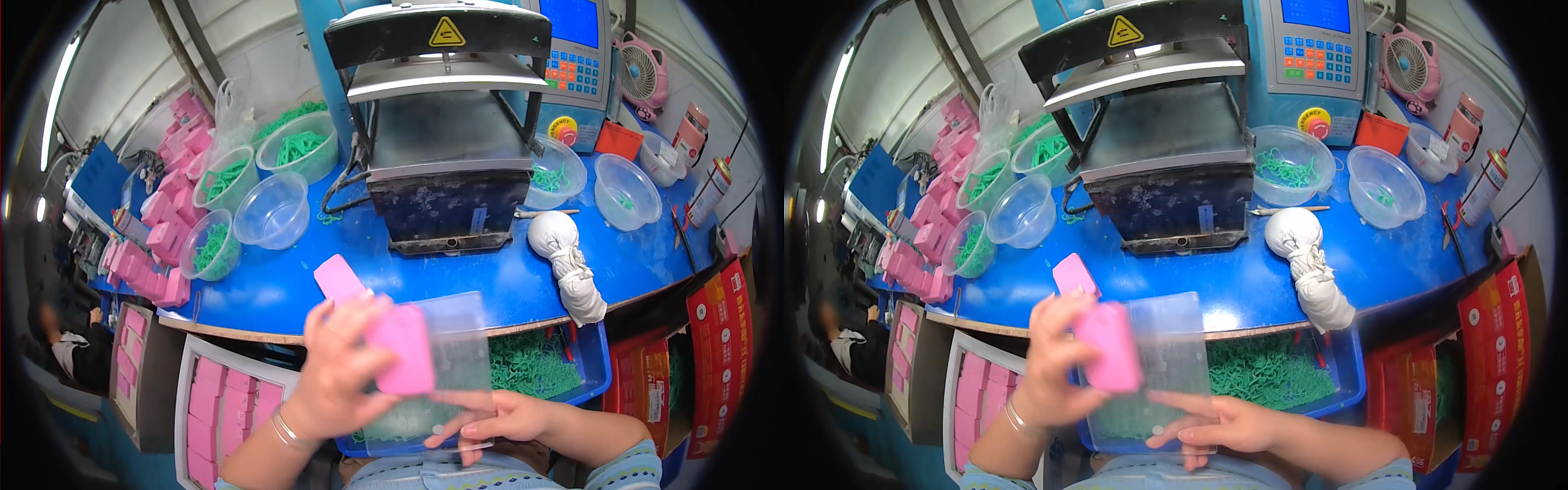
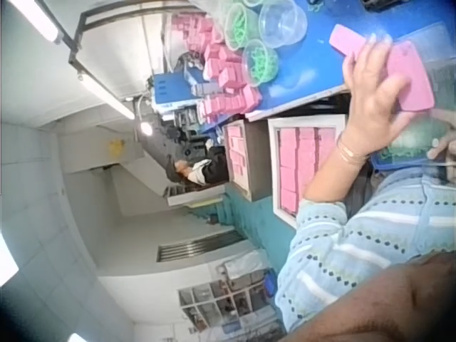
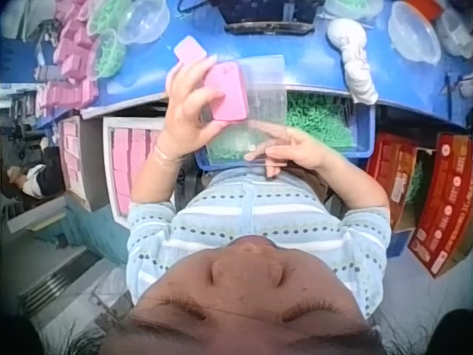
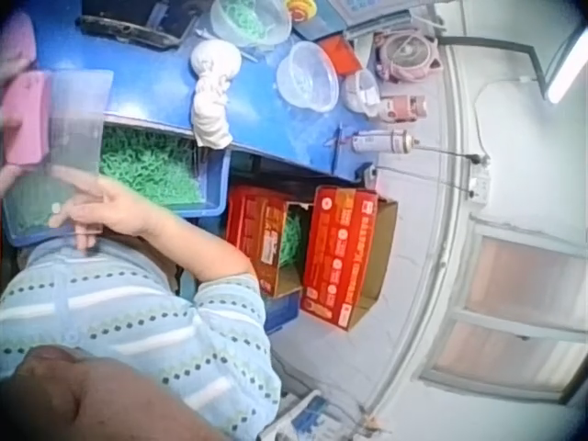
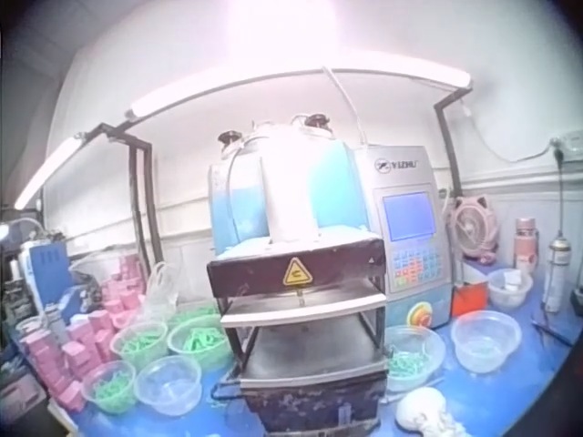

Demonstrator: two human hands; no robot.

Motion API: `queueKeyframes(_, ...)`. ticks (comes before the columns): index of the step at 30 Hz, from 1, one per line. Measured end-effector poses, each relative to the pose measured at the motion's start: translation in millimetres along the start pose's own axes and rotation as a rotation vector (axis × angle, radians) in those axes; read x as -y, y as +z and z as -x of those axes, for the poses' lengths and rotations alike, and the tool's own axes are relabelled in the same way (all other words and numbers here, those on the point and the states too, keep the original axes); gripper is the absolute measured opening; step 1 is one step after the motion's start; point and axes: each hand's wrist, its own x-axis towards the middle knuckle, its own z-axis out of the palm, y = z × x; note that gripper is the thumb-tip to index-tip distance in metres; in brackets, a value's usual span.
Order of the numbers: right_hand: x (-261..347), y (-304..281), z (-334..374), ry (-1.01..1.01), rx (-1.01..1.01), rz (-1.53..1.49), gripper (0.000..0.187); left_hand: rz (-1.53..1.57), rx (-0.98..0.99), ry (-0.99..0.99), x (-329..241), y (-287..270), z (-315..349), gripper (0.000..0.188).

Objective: The recorder is assembling small electronics or plastic components by inserting pieces into a pink mold or housing and then placing them in a machine for processing.

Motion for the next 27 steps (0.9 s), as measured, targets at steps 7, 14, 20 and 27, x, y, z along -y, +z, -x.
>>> queueKeyframes(7, -29, -9, -5, -0.066, -0.101, 0.424, 0.037, -0.054, -0.114, 0.119, -27, 14, 26, 0.043)
queueKeyframes(14, -37, -9, -3, -0.181, -0.18, 0.545, 0.02, -0.029, -0.236, 0.161, -32, 17, 28, 0.039)
queueKeyframes(20, -34, -11, -7, -0.146, -0.16, 0.525, 0.027, -0.063, -0.179, 0.089, -23, 20, 32, 0.044)
queueKeyframes(27, 17, 40, 24, -0.054, -0.037, -0.062, 0.061, 0.023, -0.416, -0.36, 15, 6, 19, 0.046)
